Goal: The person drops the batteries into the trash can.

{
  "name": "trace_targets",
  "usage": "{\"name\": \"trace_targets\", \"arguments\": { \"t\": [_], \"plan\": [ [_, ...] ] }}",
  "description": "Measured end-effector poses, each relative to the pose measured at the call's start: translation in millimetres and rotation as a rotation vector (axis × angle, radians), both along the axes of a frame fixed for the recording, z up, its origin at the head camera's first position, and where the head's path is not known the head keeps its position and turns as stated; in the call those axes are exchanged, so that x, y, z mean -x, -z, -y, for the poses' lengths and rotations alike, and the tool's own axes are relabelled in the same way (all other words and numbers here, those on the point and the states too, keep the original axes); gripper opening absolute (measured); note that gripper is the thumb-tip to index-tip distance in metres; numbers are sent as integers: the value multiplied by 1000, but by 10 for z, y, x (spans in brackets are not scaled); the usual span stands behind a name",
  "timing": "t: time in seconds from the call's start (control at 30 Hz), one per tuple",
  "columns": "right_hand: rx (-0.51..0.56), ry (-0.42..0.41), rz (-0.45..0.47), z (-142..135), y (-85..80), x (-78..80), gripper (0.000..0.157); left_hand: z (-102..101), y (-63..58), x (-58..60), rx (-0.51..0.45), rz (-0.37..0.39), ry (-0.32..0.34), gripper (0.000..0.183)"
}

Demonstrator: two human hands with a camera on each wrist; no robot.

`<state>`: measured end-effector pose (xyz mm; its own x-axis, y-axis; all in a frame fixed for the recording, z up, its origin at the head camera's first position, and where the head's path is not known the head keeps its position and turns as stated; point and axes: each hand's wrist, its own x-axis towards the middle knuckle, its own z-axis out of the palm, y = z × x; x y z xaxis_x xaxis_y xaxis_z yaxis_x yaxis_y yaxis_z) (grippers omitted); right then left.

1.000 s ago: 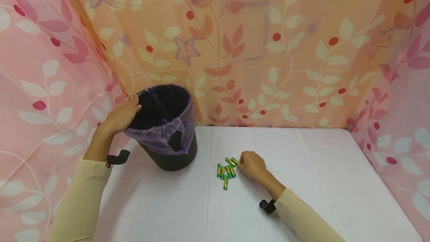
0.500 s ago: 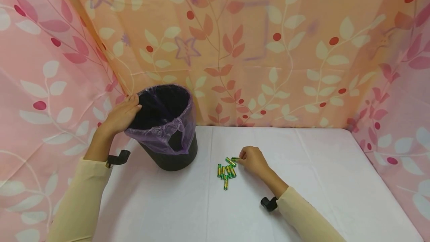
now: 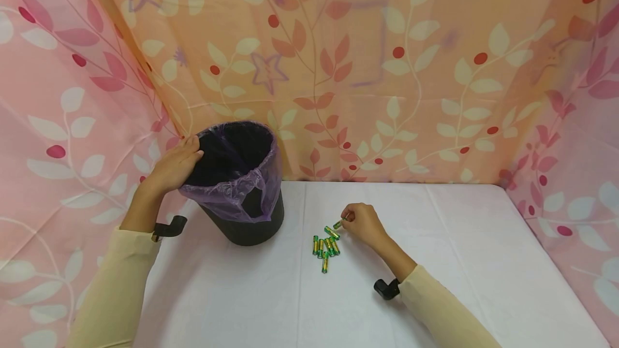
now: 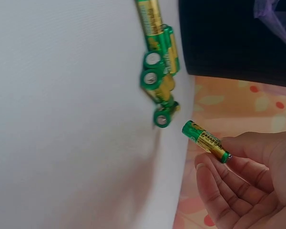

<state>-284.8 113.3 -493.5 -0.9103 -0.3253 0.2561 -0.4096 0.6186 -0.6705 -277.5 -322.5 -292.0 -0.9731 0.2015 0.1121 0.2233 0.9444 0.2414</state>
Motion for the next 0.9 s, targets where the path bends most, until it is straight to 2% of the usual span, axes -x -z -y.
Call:
{"name": "trace_targets", "arguments": {
  "t": [0.43, 0.9],
  "plan": [
    [42, -47, 14, 87, -315, -38, 6, 15, 2, 7, 5, -10, 2, 62],
    [45, -124, -54, 245, -744, -161, 7, 5, 1, 2, 8, -18, 7, 62]
  ]
}}
